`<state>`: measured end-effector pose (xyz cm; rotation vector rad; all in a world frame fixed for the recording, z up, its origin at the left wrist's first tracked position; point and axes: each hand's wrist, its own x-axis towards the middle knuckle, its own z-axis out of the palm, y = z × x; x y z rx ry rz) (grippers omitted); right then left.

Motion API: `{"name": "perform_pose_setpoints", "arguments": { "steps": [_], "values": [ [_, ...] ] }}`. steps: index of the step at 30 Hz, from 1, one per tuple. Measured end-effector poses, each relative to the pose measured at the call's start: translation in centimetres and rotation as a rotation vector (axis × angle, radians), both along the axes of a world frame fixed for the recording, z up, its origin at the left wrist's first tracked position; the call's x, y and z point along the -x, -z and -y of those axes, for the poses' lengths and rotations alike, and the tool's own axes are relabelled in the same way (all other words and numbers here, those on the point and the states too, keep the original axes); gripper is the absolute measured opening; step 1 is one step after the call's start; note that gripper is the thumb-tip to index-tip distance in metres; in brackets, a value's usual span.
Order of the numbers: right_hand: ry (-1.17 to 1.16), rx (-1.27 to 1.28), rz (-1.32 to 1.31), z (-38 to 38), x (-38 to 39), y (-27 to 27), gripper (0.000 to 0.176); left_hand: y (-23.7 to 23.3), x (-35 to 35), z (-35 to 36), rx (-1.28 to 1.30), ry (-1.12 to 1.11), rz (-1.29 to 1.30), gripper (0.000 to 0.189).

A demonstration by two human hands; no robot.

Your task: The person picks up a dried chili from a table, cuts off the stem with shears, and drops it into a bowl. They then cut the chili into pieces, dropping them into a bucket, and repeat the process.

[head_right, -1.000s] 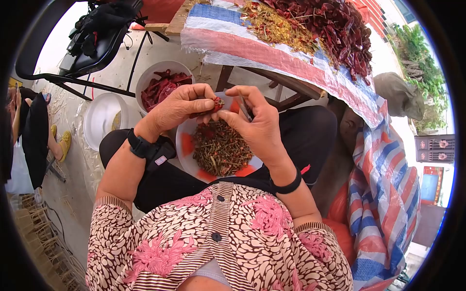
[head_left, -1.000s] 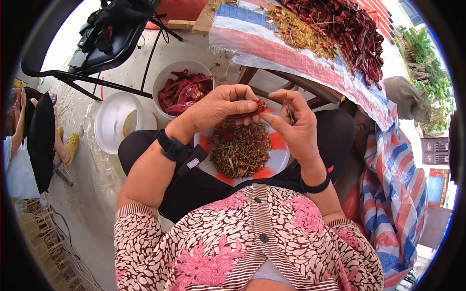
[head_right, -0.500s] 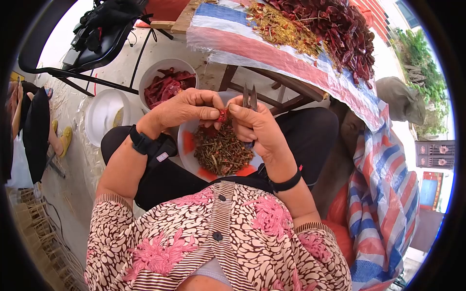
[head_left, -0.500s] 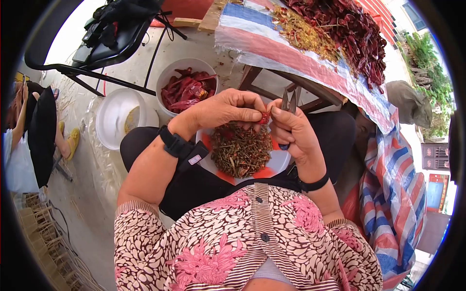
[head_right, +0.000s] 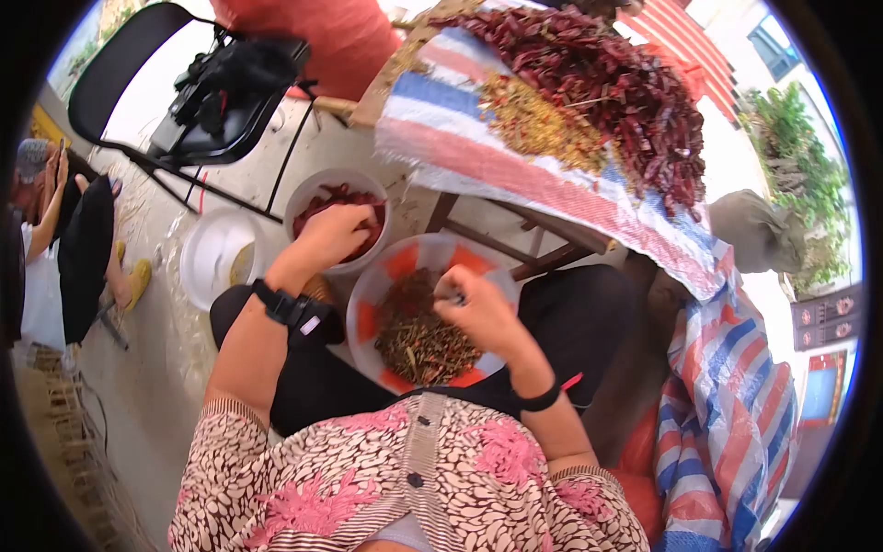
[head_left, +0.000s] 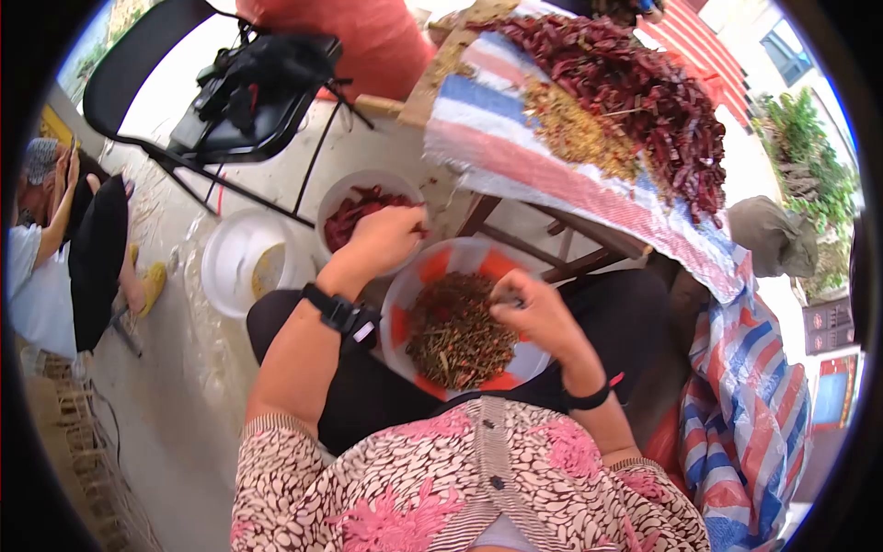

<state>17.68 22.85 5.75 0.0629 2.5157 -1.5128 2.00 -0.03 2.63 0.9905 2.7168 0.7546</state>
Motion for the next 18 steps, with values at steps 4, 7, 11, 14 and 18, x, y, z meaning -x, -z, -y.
{"name": "perform_pose_setpoints", "arguments": {
  "steps": [4,7,11,14,18],
  "values": [
    [-0.189,-0.397,0.001,-0.6,-0.5,3.5,0.023,1.7,1.6,1.3,0.274,-0.159,-0.087,0.015],
    [-0.245,-0.493,0.097,-0.7,-0.6,2.2,0.028,3.4,2.5,1.9,0.354,-0.195,-0.182,0.017],
    [-0.050,-0.320,-0.050,-2.8,0.2,0.2,0.023,3.9,2.6,1.5,0.409,-0.173,-0.252,0.028],
    [0.237,-0.349,-0.211,-7.2,2.8,-2.6,0.019,3.5,2.4,0.4,0.412,-0.061,-0.036,0.037],
    [0.525,-0.577,-0.397,-18.3,8.9,-3.1,0.020,1.7,1.0,-1.5,0.453,0.046,0.131,0.031]
  ]
}}
